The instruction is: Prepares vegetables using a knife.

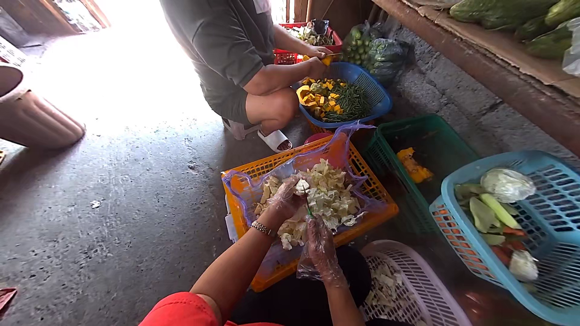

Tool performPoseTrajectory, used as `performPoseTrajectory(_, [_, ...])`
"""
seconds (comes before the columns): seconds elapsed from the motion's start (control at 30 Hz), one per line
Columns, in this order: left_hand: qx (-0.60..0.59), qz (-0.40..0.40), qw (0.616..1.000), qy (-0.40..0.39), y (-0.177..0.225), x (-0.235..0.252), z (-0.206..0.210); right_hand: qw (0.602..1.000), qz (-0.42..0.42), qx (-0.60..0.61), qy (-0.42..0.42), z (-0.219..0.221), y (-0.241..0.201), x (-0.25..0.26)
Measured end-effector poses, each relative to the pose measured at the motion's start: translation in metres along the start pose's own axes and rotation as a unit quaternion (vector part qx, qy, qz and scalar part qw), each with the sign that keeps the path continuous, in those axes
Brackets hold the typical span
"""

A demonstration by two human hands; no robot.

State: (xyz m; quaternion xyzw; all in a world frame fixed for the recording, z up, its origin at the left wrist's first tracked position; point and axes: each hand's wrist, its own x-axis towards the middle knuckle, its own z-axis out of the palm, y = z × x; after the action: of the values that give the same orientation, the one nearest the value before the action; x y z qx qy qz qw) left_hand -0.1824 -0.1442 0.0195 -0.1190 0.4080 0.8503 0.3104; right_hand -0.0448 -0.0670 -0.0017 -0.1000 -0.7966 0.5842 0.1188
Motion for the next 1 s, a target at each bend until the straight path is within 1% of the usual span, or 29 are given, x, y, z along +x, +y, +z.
performPoseTrajectory(0.13, [0.057,0.043,0.997,-0.023,-0.005,0.002,-0.005,0.999,0.036,-0.025,-0.018,-0.002,-0.003,0.003])
performPoseTrajectory(0.27, [0.076,0.05,0.996,0.007,-0.005,-0.003,0.001,0.998,0.048,-0.034,-0.018,0.0,-0.003,0.004])
performPoseTrajectory(0.33, [0.087,0.066,0.994,0.019,-0.006,-0.005,0.003,0.997,0.061,-0.04,-0.027,0.0,-0.005,0.005])
performPoseTrajectory(0.47, [0.09,0.093,0.992,0.005,-0.019,-0.004,0.006,0.996,0.073,-0.032,-0.034,0.0,-0.008,0.008])
performPoseTrajectory(0.6, [0.122,0.087,0.988,0.037,-0.021,-0.008,0.01,0.995,0.091,-0.027,-0.03,0.0,-0.01,0.009])
performPoseTrajectory(0.67, [0.087,0.063,0.994,0.028,-0.021,-0.01,0.011,0.994,0.097,-0.048,-0.03,0.0,-0.011,0.009])
performPoseTrajectory(0.77, [0.019,-0.018,1.0,0.006,-0.017,-0.017,0.018,0.992,0.094,-0.079,-0.019,0.002,-0.011,0.011])
performPoseTrajectory(0.83, [-0.001,-0.052,0.999,0.007,-0.015,-0.02,0.021,0.991,0.09,-0.095,-0.02,0.002,-0.012,0.011])
performPoseTrajectory(0.93, [-0.009,-0.083,0.996,0.023,-0.012,-0.024,0.025,0.991,0.082,-0.101,-0.02,0.002,-0.009,0.012])
performPoseTrajectory(1.0, [-0.008,-0.085,0.996,0.034,-0.012,-0.024,0.024,0.992,0.072,-0.1,-0.019,0.004,-0.007,0.012])
